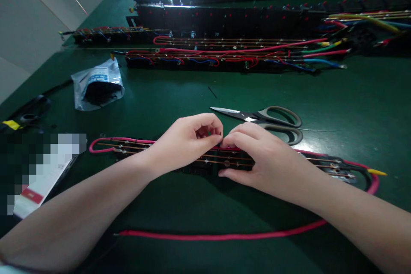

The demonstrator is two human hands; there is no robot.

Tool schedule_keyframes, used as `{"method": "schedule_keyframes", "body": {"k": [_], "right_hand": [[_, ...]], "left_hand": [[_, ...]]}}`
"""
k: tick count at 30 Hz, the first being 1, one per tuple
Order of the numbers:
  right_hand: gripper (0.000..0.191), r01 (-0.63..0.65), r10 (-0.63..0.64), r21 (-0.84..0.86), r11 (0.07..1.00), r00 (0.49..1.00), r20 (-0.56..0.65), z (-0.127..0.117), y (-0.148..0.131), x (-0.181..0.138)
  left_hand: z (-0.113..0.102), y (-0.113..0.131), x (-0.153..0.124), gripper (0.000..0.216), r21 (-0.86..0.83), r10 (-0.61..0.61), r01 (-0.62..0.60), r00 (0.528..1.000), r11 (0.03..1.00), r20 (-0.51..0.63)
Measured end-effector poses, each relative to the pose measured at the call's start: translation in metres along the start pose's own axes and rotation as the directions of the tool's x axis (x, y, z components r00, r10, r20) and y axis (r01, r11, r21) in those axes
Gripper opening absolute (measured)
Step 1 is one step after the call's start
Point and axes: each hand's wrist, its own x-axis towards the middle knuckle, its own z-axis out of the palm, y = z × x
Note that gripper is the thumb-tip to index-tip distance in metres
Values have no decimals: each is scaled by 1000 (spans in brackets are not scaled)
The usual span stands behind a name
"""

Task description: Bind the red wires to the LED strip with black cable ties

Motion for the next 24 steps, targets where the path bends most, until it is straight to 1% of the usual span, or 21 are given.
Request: {"method": "schedule_keyframes", "body": {"k": [7, 12, 19, 24], "right_hand": [[30, 19, -19, -12, 1000, 1000, 10, 1, 1, 1], [20, 39, -39, 17, 999, 999, 12, -3, -2, 1], [23, 51, -52, 82, 995, 999, 6, -7, -2, 1], [19, 50, -50, 52, 997, 999, -12, -4, -2, 1]], "left_hand": [[1, 1, -1, 6, -5, 5, -5, 1000, 1000, -20], [0, -1, -1, 6, 0, 22, -22, 1000, 1000, -18], [1, -1, -1, 5, 20, 26, -25, 999, 999, -25], [1, 0, -1, 6, 18, 6, -5, 1000, 1000, -28]]}}
